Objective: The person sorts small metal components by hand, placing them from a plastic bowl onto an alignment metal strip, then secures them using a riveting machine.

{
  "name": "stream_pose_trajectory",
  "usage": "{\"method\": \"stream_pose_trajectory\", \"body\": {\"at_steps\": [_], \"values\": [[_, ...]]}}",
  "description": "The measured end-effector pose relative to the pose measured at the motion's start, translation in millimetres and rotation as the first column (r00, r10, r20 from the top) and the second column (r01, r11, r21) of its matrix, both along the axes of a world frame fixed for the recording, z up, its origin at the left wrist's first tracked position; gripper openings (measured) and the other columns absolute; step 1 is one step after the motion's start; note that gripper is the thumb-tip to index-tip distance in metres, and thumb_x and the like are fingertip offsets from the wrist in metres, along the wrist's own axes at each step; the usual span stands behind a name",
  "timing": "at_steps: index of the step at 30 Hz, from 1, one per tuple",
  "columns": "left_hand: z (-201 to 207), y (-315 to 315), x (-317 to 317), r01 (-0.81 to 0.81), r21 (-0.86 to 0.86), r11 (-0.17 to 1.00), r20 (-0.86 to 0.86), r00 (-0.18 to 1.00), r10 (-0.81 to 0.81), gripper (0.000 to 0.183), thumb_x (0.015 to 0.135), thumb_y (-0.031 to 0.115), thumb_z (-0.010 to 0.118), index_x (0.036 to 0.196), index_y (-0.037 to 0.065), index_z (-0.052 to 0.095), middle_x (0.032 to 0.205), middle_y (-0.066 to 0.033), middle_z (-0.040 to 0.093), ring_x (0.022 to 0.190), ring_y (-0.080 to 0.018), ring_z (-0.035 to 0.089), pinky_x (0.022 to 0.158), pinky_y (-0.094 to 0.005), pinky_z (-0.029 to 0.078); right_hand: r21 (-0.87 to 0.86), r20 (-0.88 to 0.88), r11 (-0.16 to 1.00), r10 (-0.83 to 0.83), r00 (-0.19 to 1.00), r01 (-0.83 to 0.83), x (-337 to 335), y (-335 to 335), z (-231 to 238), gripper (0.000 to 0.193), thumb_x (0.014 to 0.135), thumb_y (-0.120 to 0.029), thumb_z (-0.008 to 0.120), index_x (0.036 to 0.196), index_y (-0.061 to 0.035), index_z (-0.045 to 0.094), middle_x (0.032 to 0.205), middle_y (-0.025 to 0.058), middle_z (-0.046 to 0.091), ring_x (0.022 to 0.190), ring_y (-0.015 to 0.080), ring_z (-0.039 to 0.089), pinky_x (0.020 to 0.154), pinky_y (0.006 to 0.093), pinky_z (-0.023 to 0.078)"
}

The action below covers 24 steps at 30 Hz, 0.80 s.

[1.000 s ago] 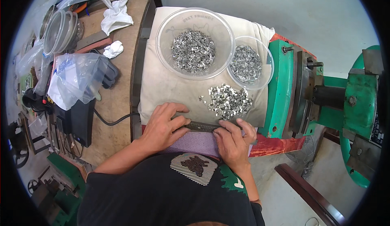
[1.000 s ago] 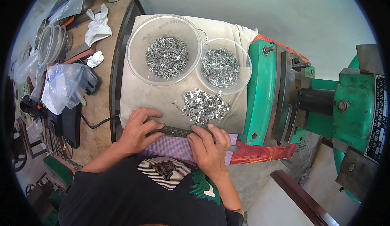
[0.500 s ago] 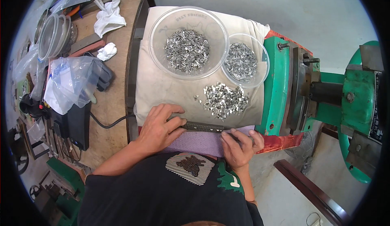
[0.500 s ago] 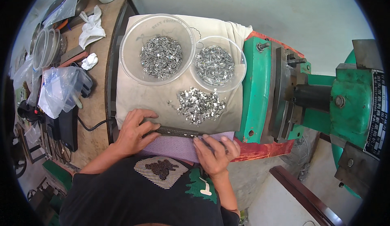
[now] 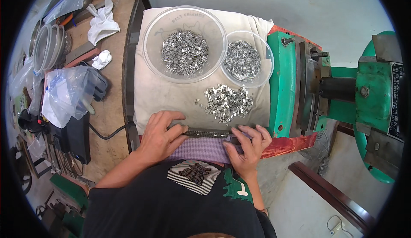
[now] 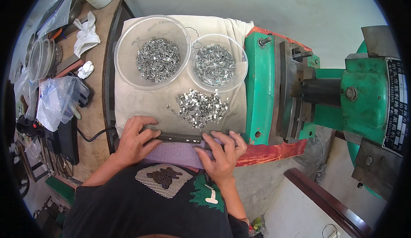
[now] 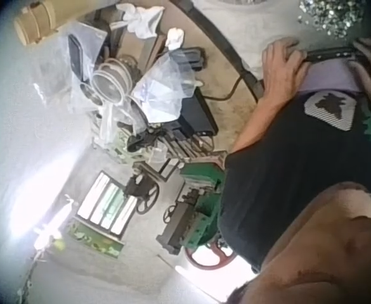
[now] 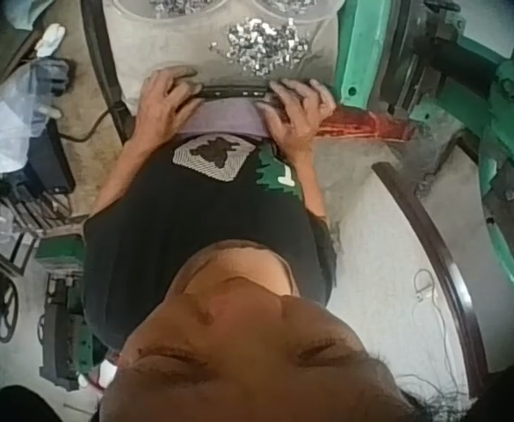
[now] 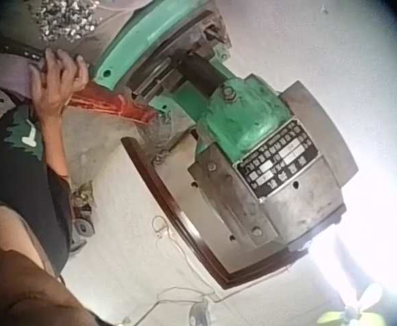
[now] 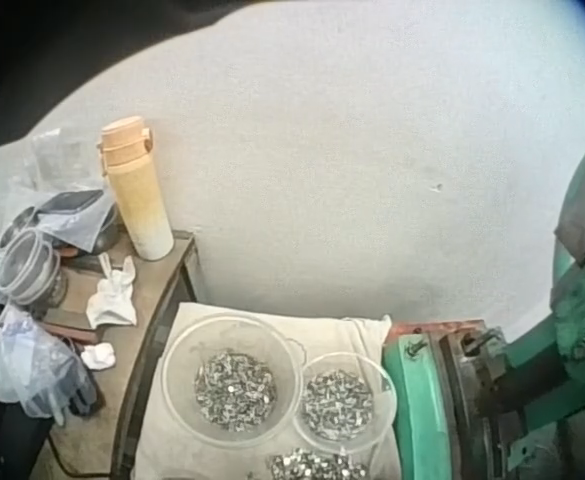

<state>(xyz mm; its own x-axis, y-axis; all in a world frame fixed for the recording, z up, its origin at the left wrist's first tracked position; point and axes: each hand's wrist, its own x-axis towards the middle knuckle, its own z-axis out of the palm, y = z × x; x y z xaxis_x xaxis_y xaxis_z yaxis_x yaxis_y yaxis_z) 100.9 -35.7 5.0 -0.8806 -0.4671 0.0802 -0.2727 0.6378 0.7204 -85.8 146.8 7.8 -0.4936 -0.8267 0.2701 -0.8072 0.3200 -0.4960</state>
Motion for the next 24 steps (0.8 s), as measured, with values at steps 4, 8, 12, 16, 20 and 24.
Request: {"method": "stream_pose_trajectory", "body": {"at_steps": [4,8,12,16,20,24], "values": [[1.5,-0.4,-0.5,0.0,0.001,1.0,0.009,1.0,0.0,0.029,0.071,0.01,0.08,0.096,0.005,0.065,0.116,-0.0102,0.06,0.103,-0.0302,0.057,0.086,-0.0416,0.044,0.002,0.024,1.0,0.005,1.0,-0.005,7.7,-16.3,2.6,0.045,0.065,-0.018,0.086,0.108,-0.0111,0.073,0.112,0.0053,0.064,0.118,0.033,0.046,0.104,0.0453,0.034],[1.0,-0.1,-0.8,0.0,-0.005,1.0,-0.001,1.0,0.0,0.029,0.071,0.01,0.079,0.096,0.005,0.065,0.116,-0.0103,0.06,0.103,-0.0305,0.057,0.086,-0.0421,0.044,0.019,0.032,1.0,0.005,0.999,-0.006,8.7,-22.7,3.8,0.045,0.067,-0.014,0.084,0.11,-0.0111,0.072,0.113,0.0053,0.064,0.118,0.0328,0.045,0.104,0.0453,0.033],[-0.3,-0.3,-0.4,0.004,-0.015,1.0,0.013,1.0,-0.004,0.029,0.073,0.01,0.079,0.098,0.005,0.064,0.116,-0.0103,0.059,0.104,-0.0306,0.057,0.087,-0.0421,0.044,0.002,0.06,1.0,-0.004,0.998,0.004,8.0,-17.7,5.6,0.044,0.067,-0.013,0.083,0.109,-0.0114,0.072,0.113,0.0052,0.064,0.119,0.0329,0.045,0.104,0.0449,0.033],[1.2,-3.4,-0.6,0.015,-0.017,1.0,0.017,1.0,-0.014,0.029,0.074,0.011,0.078,0.098,0.005,0.064,0.117,-0.0102,0.058,0.105,-0.0308,0.056,0.087,-0.0421,0.044,0.01,0.061,0.999,-0.04,0.997,0.04,7.3,-14.0,2.9,0.039,0.067,-0.012,0.083,0.105,-0.0123,0.073,0.112,0.0051,0.064,0.119,0.0329,0.045,0.104,0.0448,0.033],[3.6,-5.8,-0.7,0.029,-0.02,0.999,0.026,0.999,-0.028,0.027,0.075,0.012,0.077,0.098,0.005,0.064,0.116,-0.0107,0.059,0.105,-0.0314,0.056,0.087,-0.0421,0.045,0.044,0.019,0.999,0.003,1.0,-0.004,5.8,-11.0,2.3,0.029,0.068,-0.015,0.085,0.095,-0.0129,0.076,0.111,0.0032,0.064,0.12,0.0332,0.043,0.103,0.0447,0.033],[4.0,-4.0,4.0,0.021,-0.038,0.999,-0.005,1.0,-0.021,0.03,0.069,0.01,0.081,0.095,0.005,0.067,0.114,-0.0114,0.06,0.101,-0.0321,0.057,0.086,-0.0417,0.046,0.014,0.062,0.998,0.065,0.996,-0.066,-5.9,-14.0,12.1,0.025,0.068,-0.014,0.084,0.091,-0.0112,0.076,0.104,0.0033,0.066,0.111,0.0306,0.051,0.096,0.0421,0.038]]}}
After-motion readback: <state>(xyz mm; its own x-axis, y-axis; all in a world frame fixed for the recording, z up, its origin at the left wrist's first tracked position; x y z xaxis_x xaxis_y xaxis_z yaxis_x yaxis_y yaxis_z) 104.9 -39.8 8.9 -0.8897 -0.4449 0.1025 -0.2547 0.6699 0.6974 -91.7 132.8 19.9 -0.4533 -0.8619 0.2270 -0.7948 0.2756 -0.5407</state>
